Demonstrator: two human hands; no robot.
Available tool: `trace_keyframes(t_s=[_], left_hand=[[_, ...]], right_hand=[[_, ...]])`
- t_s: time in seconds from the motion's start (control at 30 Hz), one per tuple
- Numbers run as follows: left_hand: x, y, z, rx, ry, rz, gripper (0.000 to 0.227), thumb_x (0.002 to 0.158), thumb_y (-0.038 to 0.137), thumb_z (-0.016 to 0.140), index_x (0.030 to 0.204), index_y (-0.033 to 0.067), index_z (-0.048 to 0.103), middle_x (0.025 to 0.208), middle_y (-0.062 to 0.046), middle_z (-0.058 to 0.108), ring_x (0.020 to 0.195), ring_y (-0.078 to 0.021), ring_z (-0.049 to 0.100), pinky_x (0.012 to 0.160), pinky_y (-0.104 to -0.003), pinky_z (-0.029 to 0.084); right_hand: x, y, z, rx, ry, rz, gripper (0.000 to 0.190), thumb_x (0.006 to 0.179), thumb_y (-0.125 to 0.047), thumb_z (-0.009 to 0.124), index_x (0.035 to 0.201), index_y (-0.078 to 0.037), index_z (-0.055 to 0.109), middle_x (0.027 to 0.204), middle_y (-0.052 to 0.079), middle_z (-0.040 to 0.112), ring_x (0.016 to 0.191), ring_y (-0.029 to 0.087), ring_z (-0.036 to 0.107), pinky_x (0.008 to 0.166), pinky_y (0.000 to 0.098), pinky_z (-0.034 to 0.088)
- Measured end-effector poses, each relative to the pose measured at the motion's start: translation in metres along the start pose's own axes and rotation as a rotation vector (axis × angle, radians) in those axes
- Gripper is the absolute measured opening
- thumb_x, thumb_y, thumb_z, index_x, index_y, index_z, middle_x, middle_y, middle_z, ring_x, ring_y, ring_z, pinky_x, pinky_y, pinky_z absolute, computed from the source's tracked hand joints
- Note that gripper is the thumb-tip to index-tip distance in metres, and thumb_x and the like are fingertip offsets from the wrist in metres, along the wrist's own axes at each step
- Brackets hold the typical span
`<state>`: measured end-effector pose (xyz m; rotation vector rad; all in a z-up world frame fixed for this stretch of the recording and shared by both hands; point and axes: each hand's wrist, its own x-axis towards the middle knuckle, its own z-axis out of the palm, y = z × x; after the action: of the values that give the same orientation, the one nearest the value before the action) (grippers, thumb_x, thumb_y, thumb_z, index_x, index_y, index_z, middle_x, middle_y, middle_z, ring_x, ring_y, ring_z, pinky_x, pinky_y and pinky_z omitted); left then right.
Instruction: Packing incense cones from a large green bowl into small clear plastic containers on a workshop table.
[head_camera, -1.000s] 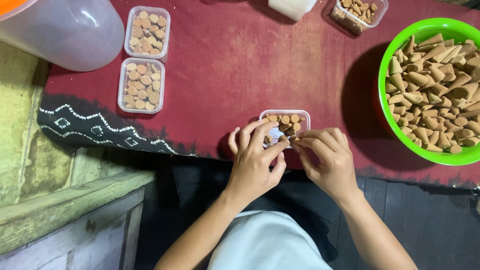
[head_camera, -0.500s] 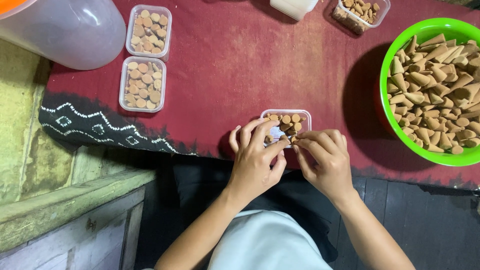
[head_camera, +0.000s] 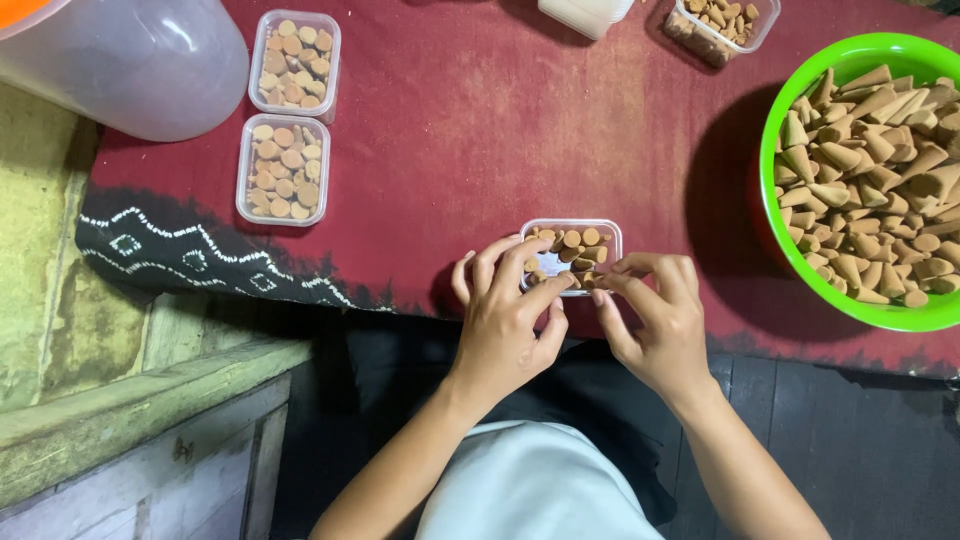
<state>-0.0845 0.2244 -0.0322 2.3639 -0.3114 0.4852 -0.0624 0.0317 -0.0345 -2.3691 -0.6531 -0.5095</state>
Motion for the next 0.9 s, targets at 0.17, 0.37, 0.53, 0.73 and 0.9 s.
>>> trace_keyframes(t_s=[0.17,0.37,0.53,0.73,0.9], left_hand=[[0.002,0.000,-0.001,-0.012,0.014,-0.004,0.023,0.083,0.016,0.064,0.103,0.0182,0.075,0.132,-0.007,0.058,0.134,-0.0327,0.045,0.107,-0.060,0.023],[0.001,0.000,0.000,-0.026,0.015,-0.011,0.022,0.082,0.015,0.065,0.101,0.0182,0.075,0.131,-0.007,0.059,0.133,-0.0334,0.046,0.107,-0.061,0.023],[0.002,0.000,0.001,-0.017,0.015,-0.011,0.022,0.081,0.015,0.065,0.101,0.0184,0.075,0.130,-0.007,0.059,0.132,-0.0329,0.046,0.107,-0.060,0.023],[0.008,-0.001,0.000,-0.003,0.039,0.000,0.023,0.082,0.014,0.064,0.103,0.0180,0.074,0.129,-0.005,0.059,0.129,-0.0311,0.048,0.106,-0.057,0.024],[0.022,0.001,0.006,0.004,0.070,0.035,0.025,0.084,0.011,0.063,0.106,0.0181,0.072,0.128,-0.003,0.059,0.127,-0.0288,0.048,0.106,-0.054,0.026]], right_hand=[[0.003,0.002,-0.003,-0.002,0.005,0.000,0.012,0.098,-0.021,0.072,0.094,-0.011,0.077,0.106,0.009,0.065,0.091,0.028,0.059,0.082,0.0396,0.046],[-0.001,0.001,0.001,0.003,-0.040,0.007,0.015,0.098,-0.026,0.071,0.093,-0.013,0.078,0.107,0.009,0.064,0.092,0.028,0.058,0.082,0.0414,0.046],[0.001,0.000,-0.001,0.013,-0.032,0.012,0.016,0.098,-0.028,0.071,0.094,-0.014,0.078,0.107,0.009,0.064,0.092,0.028,0.059,0.083,0.0420,0.046],[-0.001,0.012,-0.015,0.031,0.015,0.044,0.014,0.097,-0.025,0.073,0.098,-0.012,0.078,0.108,0.009,0.063,0.094,0.028,0.059,0.083,0.0397,0.045],[0.001,0.024,-0.034,0.006,0.058,0.068,0.010,0.099,-0.019,0.073,0.101,-0.009,0.076,0.111,0.012,0.061,0.098,0.033,0.056,0.087,0.0407,0.045]])
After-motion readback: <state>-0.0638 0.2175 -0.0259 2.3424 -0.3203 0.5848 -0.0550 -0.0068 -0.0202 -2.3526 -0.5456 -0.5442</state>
